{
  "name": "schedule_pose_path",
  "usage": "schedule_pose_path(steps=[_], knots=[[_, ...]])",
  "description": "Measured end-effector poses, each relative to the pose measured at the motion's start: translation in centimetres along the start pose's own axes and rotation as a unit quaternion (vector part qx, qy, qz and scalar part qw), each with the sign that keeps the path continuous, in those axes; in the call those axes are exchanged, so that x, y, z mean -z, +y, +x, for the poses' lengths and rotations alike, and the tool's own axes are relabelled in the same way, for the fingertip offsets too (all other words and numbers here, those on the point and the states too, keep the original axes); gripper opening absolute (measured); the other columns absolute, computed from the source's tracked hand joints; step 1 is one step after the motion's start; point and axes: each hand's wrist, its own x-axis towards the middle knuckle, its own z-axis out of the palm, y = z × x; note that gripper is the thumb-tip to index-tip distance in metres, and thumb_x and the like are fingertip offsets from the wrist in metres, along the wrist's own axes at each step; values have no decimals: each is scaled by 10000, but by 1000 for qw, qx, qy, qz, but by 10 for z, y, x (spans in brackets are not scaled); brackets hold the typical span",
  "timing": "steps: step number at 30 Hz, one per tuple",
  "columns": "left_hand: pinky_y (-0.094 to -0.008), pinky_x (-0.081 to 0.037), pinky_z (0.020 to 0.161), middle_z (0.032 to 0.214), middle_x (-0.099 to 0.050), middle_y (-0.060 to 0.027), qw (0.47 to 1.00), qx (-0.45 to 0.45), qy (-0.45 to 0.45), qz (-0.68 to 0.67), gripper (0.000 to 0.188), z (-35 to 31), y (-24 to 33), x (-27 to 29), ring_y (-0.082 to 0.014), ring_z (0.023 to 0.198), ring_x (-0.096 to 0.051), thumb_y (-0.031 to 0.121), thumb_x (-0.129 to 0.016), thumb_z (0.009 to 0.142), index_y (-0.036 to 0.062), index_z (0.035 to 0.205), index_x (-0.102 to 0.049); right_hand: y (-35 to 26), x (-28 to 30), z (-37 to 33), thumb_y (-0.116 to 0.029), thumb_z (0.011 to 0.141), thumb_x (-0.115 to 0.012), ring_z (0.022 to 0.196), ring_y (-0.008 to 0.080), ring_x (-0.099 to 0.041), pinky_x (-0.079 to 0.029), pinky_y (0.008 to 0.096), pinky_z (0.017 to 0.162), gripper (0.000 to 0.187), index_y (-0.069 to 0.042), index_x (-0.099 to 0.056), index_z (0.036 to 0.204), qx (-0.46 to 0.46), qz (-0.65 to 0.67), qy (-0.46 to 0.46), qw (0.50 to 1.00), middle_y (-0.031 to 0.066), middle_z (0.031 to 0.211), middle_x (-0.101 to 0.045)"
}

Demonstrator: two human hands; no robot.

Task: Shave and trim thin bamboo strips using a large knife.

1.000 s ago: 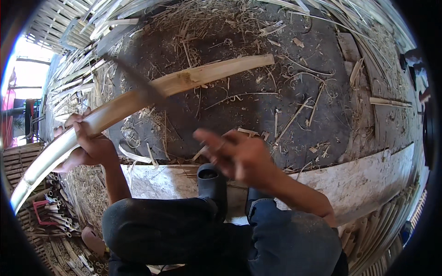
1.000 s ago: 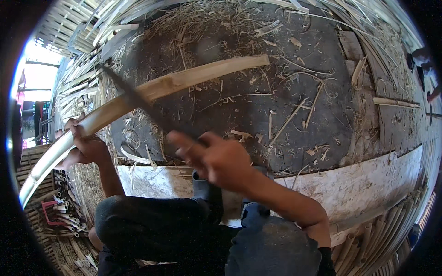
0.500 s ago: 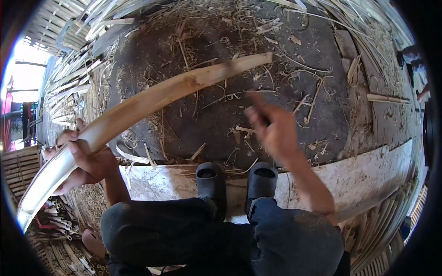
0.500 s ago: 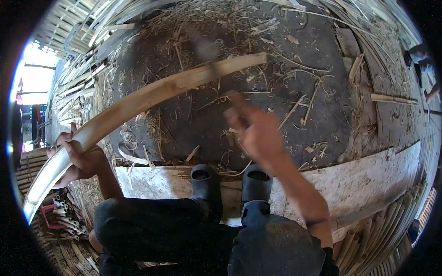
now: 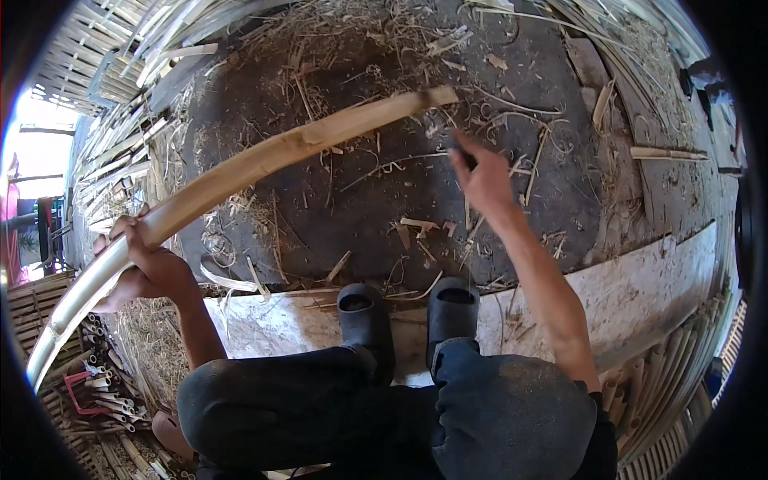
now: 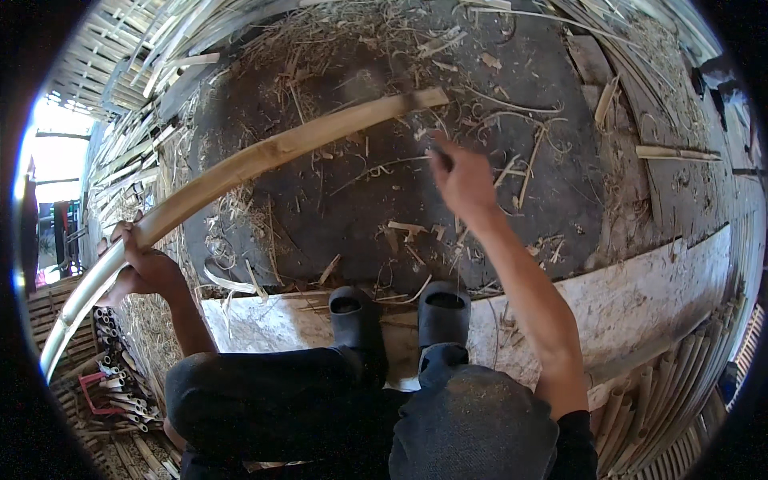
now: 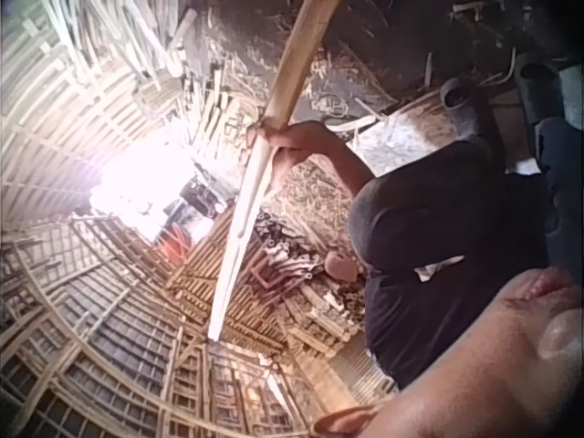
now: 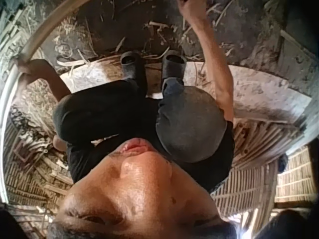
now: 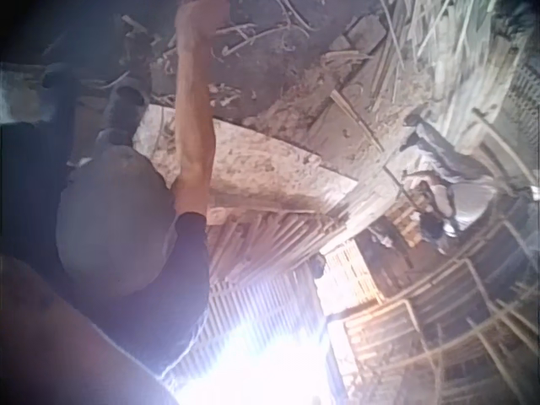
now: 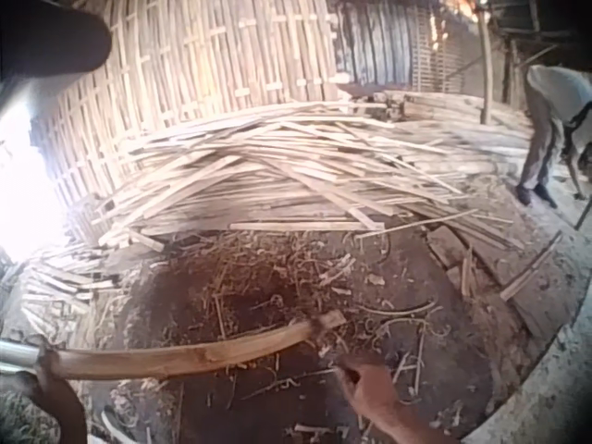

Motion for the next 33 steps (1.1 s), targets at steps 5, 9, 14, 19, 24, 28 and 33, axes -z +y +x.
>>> schedule_pose_path(steps=[5,9,14,19,24,28,33], knots=[[-475,-554,961,952,-633,-184,999,-19,16,25,386,12,-15,9,-280,941,-634,-21,-543,919,1,1262,-368,-62,-13,-61,-234,971,-645,736,281,-713,-585,369,654,399,-227,-624,1369,98,64,-130,985,175,930,-721],[-474,-582,914,951,-620,-187,999,-49,2,9,430,20,-12,12,-286,937,-637,-44,-528,901,-2,1284,-338,9,-23,-37,-251,992,-623,682,211,-696,-583,346,617,369,-241,-632,1360,-46,45,-77,995,118,855,-712],[-498,-602,855,928,-593,-205,997,-62,37,-25,451,10,-2,1,-292,927,-630,-41,-530,886,-2,1286,-324,69,23,4,-250,1011,-603,804,238,-720,-561,369,737,380,-189,-612,1386,-31,-83,-18,996,226,988,-731],[-488,-597,873,909,-623,-179,999,-37,-1,-31,411,18,-9,20,-287,917,-627,-31,-520,896,12,1269,-351,-64,8,-52,-218,958,-677,768,256,-710,-594,384,763,485,-220,-566,1430,50,99,-151,982,144,987,-734],[-534,-555,938,910,-648,-218,992,-36,-5,-120,435,12,-48,42,-352,966,-638,46,-571,890,-22,1293,-420,-79,1,-79,-195,942,-687,686,211,-680,-579,377,641,518,-258,-556,1439,132,49,-171,975,101,861,-707],[-577,-541,949,931,-660,-208,993,-65,-18,-99,481,20,-33,48,-345,978,-631,94,-638,858,-16,1298,-478,15,16,-31,-280,999,-630,784,267,-705,-552,376,725,399,-177,-609,1384,-92,-63,-79,991,169,985,-742],[-406,-543,967,1040,-676,-190,998,11,52,21,362,6,-55,35,-263,1008,-647,88,-665,932,-52,1240,-537,83,65,-37,-307,1003,-633,1078,257,-706,-540,355,871,425,-144,-596,1394,-79,-93,-62,991,190,1185,-711]])
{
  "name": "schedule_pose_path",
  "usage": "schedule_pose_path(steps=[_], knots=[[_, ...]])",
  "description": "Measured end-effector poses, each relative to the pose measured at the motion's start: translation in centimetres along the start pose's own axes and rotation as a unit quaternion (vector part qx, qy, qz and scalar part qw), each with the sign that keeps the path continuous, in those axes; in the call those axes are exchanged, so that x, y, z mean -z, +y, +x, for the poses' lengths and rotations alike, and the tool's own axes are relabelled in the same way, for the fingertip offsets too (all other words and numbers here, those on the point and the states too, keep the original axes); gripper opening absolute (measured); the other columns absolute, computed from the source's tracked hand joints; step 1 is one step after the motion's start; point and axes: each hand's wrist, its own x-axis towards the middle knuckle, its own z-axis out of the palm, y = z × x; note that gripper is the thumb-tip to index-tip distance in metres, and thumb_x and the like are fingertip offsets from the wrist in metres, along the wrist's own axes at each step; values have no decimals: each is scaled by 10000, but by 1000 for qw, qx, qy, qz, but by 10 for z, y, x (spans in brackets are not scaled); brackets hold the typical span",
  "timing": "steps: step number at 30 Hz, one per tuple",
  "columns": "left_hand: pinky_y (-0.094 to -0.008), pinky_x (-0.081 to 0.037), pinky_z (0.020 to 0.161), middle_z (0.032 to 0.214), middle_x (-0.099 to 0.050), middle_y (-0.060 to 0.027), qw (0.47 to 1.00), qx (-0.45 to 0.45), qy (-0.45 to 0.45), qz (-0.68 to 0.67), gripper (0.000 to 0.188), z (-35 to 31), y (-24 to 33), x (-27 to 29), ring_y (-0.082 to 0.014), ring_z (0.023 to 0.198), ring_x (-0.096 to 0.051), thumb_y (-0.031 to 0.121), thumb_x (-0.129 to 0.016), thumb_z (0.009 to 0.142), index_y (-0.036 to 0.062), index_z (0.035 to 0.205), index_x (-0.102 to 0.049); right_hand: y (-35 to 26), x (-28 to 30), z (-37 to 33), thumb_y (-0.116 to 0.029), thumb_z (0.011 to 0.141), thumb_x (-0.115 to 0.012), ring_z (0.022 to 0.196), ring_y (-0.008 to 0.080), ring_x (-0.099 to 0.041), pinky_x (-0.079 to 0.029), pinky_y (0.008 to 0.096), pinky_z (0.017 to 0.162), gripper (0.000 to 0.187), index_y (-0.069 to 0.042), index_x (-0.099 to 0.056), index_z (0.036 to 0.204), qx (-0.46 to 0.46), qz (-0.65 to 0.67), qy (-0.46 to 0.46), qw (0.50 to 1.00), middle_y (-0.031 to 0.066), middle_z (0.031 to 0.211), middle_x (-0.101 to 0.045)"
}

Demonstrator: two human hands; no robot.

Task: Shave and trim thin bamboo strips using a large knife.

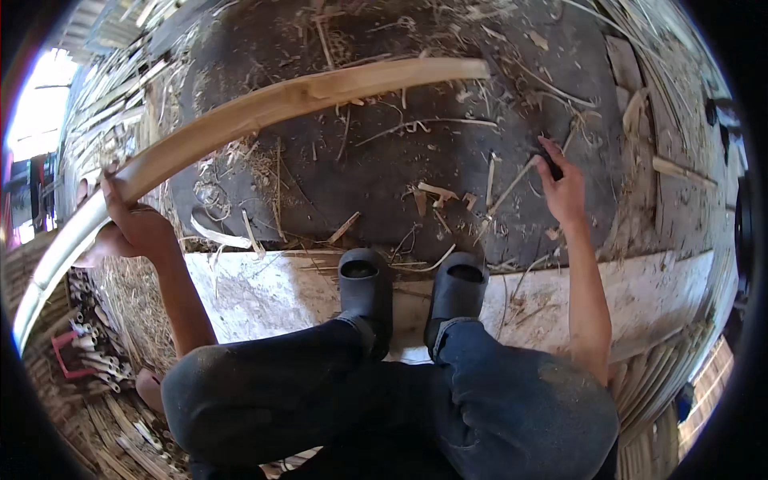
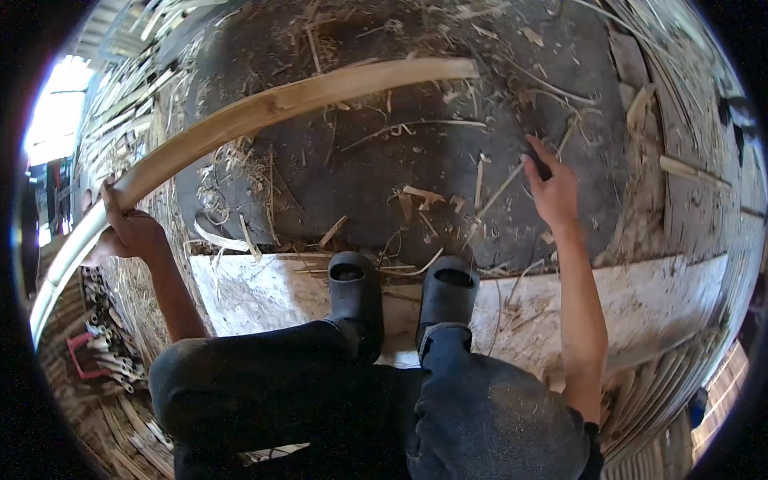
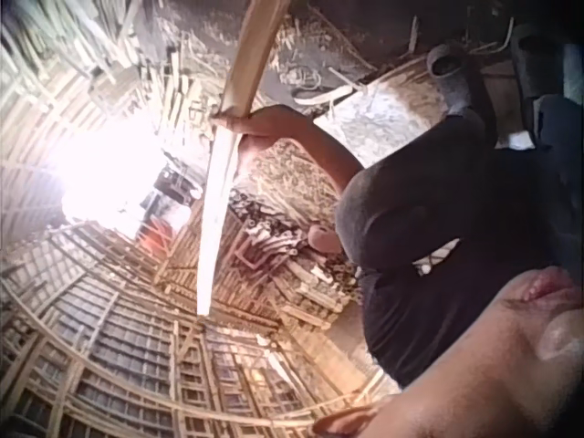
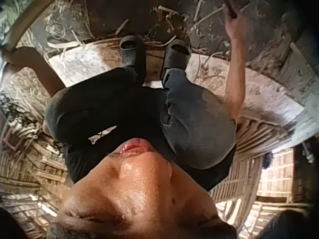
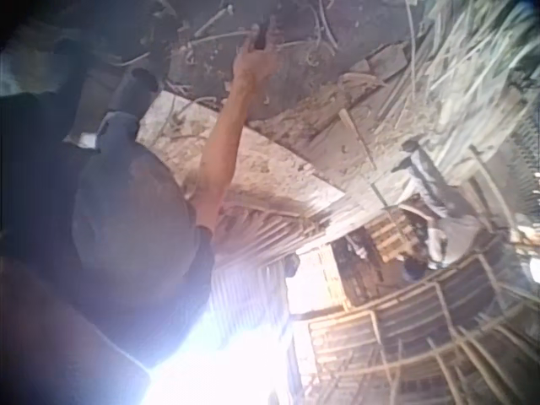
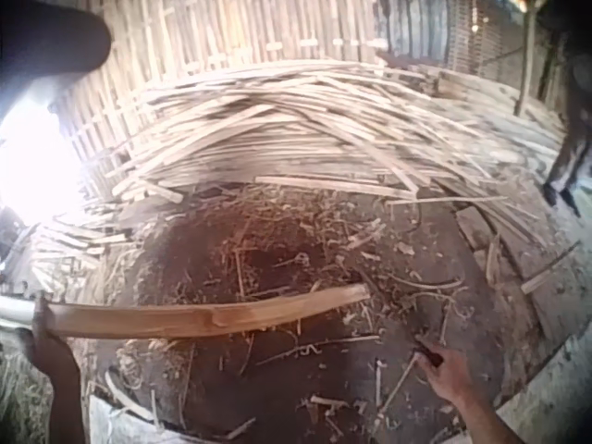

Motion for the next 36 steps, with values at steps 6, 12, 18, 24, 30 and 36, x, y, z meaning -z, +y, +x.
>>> schedule_pose_path(steps=[6,12,18,24,30,36], knots=[[-414,-522,980,1187,-587,-237,978,100,-45,176,568,-33,-95,50,-278,1083,-613,270,-691,972,-132,1308,-472,-1,-69,-84,-246,1007,-622,1183,286,-658,-507,347,951,407,-29,-603,1352,21,54,155,986,200,1233,-694],[-452,-344,1144,1373,-465,-382,871,304,-198,332,897,-81,-171,91,-418,1333,-438,554,-644,928,-174,1403,-420,-20,-104,-142,-230,997,-645,1210,281,-637,-491,347,981,421,-4,-604,1350,-74,166,186,966,221,1298,-655],[-496,-249,1196,1530,-368,-266,783,78,-444,428,799,-111,-101,-1,-437,1439,-293,382,-723,902,42,1529,-363,9,-118,-145,-230,995,-651,1190,252,-638,-492,337,967,422,-7,-607,1350,-107,234,186,948,216,1292,-660],[-525,-322,1152,1538,-388,-221,717,-136,-608,311,727,-136,-146,-72,-405,1425,-357,362,-675,930,124,1544,-365,-6,-111,-118,-169,1026,-596,458,40,-447,-349,234,395,393,-77,-569,1407,-42,184,183,965,-18,685,-536],[-511,-417,1038,1349,-544,-154,648,-110,-656,371,609,-142,-161,-79,-367,1247,-507,244,-604,975,119,1531,-390,-31,-104,-129,-179,1034,-588,453,43,-423,-323,236,392,375,-89,-576,1397,-108,301,184,930,-18,692,-534],[-500,-497,845,1059,-613,-183,741,-265,-491,374,274,-41,-121,-95,-350,958,-612,97,-536,954,25,1216,-573,14,-106,-153,-182,1033,-583,450,43,-420,-329,236,384,410,-67,-538,1424,-111,266,190,938,-11,706,-543]])
